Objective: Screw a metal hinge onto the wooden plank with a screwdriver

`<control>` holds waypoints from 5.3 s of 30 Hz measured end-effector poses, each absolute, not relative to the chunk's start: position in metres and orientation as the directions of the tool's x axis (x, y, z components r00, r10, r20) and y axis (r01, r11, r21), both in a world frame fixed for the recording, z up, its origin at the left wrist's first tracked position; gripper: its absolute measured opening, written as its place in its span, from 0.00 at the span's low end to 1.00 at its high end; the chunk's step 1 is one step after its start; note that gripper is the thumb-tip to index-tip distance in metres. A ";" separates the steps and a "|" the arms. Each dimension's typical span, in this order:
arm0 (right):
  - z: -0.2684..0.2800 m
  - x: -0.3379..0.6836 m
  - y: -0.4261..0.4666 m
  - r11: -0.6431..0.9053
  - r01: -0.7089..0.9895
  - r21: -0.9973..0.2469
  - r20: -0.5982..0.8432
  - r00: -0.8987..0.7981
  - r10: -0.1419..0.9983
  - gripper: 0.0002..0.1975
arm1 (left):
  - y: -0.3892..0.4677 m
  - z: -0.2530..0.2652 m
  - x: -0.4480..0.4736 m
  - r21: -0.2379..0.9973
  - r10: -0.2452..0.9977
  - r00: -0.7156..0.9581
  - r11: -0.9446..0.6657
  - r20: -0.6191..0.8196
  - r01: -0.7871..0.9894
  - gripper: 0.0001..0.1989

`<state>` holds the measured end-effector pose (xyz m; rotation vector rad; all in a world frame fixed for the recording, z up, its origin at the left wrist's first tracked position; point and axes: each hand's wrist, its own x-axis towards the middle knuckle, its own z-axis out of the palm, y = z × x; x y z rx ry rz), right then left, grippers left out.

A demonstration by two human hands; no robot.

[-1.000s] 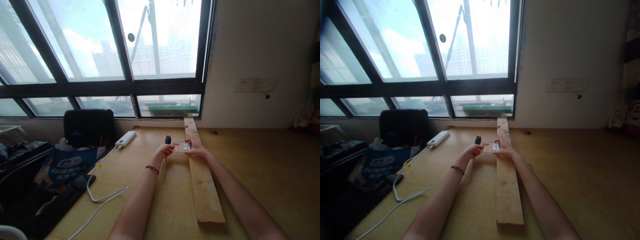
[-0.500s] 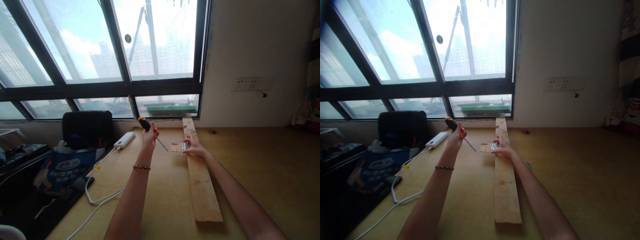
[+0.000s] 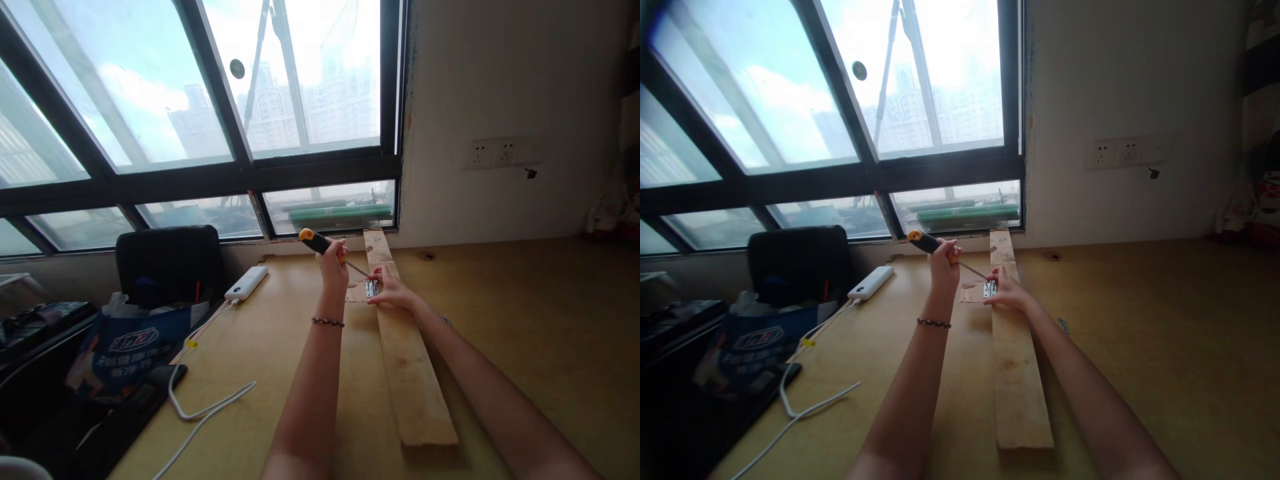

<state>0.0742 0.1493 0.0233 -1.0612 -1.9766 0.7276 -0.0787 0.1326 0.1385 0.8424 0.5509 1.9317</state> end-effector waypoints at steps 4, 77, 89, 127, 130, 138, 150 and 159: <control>0.026 0.074 0.147 0.509 0.474 -0.718 0.372 -0.358 0.857 0.37 | 0.137 0.131 -0.082 0.694 0.881 -0.345 -0.470 0.325 -0.546 0.15; 0.020 0.076 0.150 0.541 0.409 -0.735 0.409 -0.370 0.834 0.37 | 0.139 0.130 -0.076 0.880 0.930 -0.066 -0.364 0.362 -0.305 0.06; 0.023 0.075 0.149 0.515 0.404 -0.756 0.387 -0.359 0.849 0.38 | 0.154 0.112 -0.078 0.767 0.753 -0.163 -0.599 0.637 0.230 0.17; 0.026 0.075 0.147 0.478 0.353 -0.804 0.355 -0.359 0.863 0.35 | 0.132 0.128 -0.082 0.774 0.759 -0.188 -0.563 0.623 0.289 0.18; 0.029 0.075 0.144 0.474 0.367 -0.800 0.351 -0.355 0.866 0.35 | 0.132 0.131 -0.084 0.825 0.820 -0.117 -0.538 0.560 0.175 0.15; 0.032 0.073 0.142 0.477 0.370 -0.797 0.352 -0.358 0.865 0.35 | 0.141 0.125 -0.078 0.869 0.883 0.047 -0.449 0.467 -0.205 0.06; 0.028 0.074 0.145 0.480 0.363 -0.798 0.361 -0.350 0.864 0.35 | 0.135 0.132 -0.084 0.873 0.870 0.083 -0.478 0.486 -0.097 0.15; 0.026 0.073 0.147 0.489 0.353 -0.797 0.367 -0.360 0.858 0.35 | 0.141 0.122 -0.073 0.825 0.834 -0.018 -0.549 0.552 -0.134 0.13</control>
